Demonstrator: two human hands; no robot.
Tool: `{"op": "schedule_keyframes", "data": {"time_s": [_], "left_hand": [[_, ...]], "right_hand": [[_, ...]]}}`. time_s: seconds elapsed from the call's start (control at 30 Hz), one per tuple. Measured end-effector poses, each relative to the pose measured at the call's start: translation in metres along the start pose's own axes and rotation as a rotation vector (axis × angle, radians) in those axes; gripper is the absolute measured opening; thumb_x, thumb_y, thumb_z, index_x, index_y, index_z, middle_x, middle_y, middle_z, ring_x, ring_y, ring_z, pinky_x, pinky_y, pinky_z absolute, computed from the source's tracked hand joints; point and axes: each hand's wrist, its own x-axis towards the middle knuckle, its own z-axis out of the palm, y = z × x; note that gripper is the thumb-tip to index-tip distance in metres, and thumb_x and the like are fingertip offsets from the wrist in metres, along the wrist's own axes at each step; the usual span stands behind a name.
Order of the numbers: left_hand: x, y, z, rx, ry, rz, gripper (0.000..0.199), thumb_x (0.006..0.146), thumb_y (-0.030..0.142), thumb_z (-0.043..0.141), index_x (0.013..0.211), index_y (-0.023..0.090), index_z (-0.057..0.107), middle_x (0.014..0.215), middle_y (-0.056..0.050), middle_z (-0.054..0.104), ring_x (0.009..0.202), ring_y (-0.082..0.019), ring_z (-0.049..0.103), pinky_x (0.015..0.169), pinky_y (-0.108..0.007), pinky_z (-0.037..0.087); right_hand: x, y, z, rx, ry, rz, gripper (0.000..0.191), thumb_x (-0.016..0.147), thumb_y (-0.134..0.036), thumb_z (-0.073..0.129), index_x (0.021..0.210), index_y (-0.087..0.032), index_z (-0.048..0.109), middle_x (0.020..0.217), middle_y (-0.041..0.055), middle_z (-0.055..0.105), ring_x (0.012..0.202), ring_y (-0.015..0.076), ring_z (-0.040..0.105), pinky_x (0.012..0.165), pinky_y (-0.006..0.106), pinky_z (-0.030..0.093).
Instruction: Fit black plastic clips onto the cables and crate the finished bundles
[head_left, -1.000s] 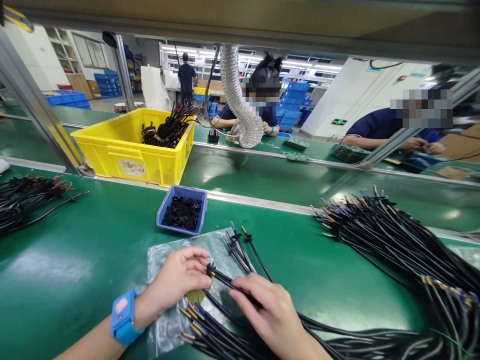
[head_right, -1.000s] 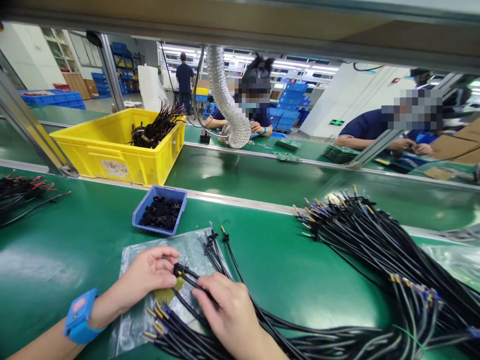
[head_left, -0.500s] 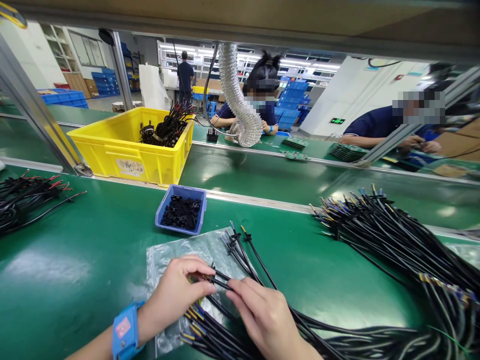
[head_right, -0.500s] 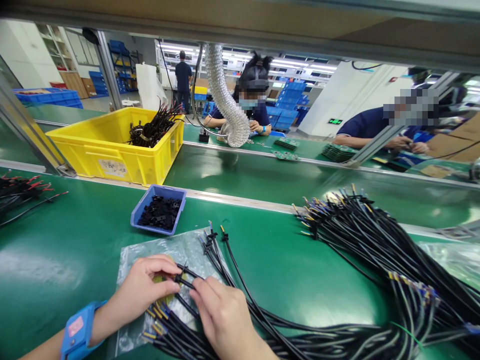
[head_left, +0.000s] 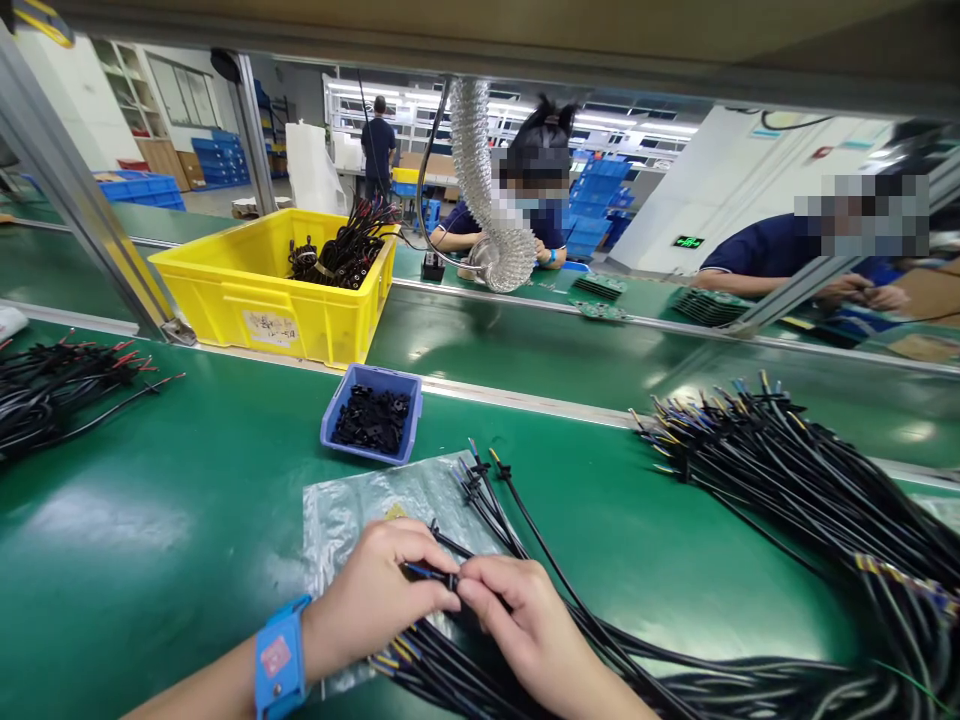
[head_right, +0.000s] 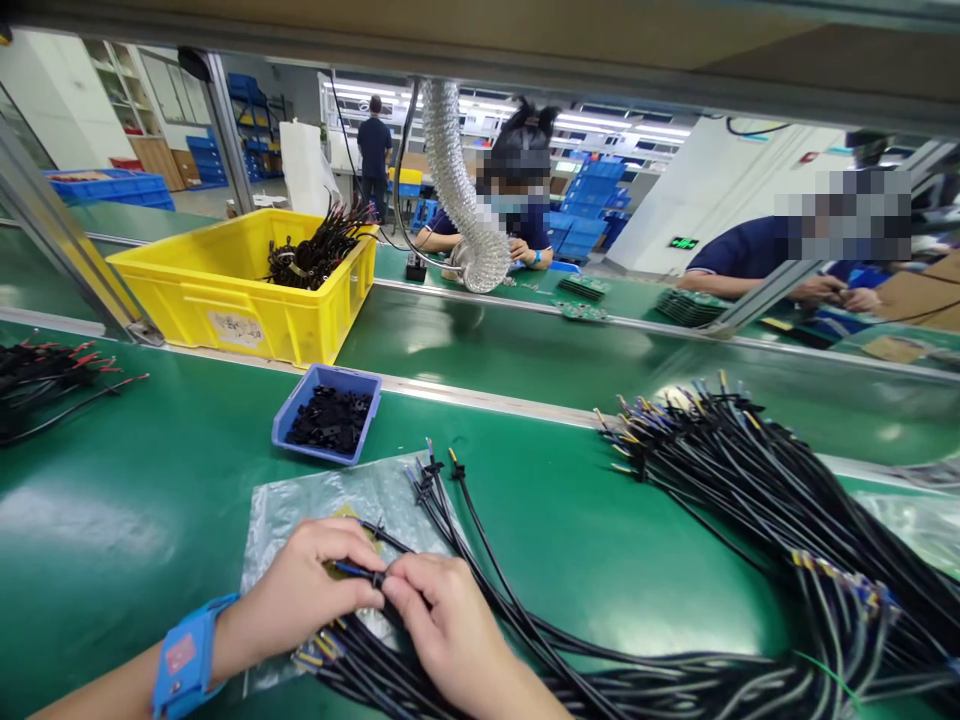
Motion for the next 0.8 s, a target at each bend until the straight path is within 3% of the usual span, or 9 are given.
{"op": "schedule_keyframes", "data": {"time_s": [0.3, 0.67, 0.73, 0.8], "left_hand": [[0.004, -0.005, 0.002, -0.201, 0.049, -0.11, 0.027, 0.056, 0.004, 0.071, 0.078, 0.018, 0.07, 0.074, 0.0, 0.066, 0.073, -0.015, 0.061, 0.069, -0.022, 0.047], [0.004, -0.004, 0.005, -0.176, 0.058, -0.122, 0.03, 0.055, 0.01, 0.074, 0.084, 0.019, 0.071, 0.072, 0.0, 0.068, 0.071, -0.017, 0.061, 0.07, -0.025, 0.047], [0.005, -0.003, 0.002, -0.184, 0.061, -0.096, 0.036, 0.057, 0.01, 0.073, 0.092, 0.021, 0.07, 0.08, -0.001, 0.069, 0.075, -0.017, 0.061, 0.072, -0.026, 0.048], [0.006, -0.003, -0.007, -0.202, 0.124, -0.042, 0.047, 0.06, 0.01, 0.07, 0.105, 0.024, 0.064, 0.098, -0.003, 0.066, 0.086, -0.019, 0.06, 0.077, -0.028, 0.048]], "right_hand": [[0.001, 0.003, 0.0, 0.058, 0.017, 0.065, 0.043, 0.091, -0.04, 0.035, 0.055, -0.019, 0.042, 0.049, -0.005, 0.041, 0.048, 0.0094, 0.039, 0.048, 0.021, 0.029], [0.002, 0.001, 0.003, 0.181, -0.045, 0.112, 0.048, 0.091, -0.048, 0.032, 0.053, -0.019, 0.037, 0.045, -0.0063, 0.035, 0.043, 0.0079, 0.033, 0.045, 0.021, 0.027], [0.004, 0.001, -0.005, 0.171, -0.014, 0.117, 0.047, 0.089, -0.048, 0.036, 0.053, -0.019, 0.041, 0.046, -0.006, 0.037, 0.043, 0.008, 0.034, 0.043, 0.021, 0.028], [0.006, 0.007, -0.021, 0.145, 0.112, 0.156, 0.04, 0.086, -0.05, 0.041, 0.064, -0.018, 0.051, 0.048, -0.0059, 0.04, 0.042, 0.0088, 0.036, 0.04, 0.02, 0.029]]}}
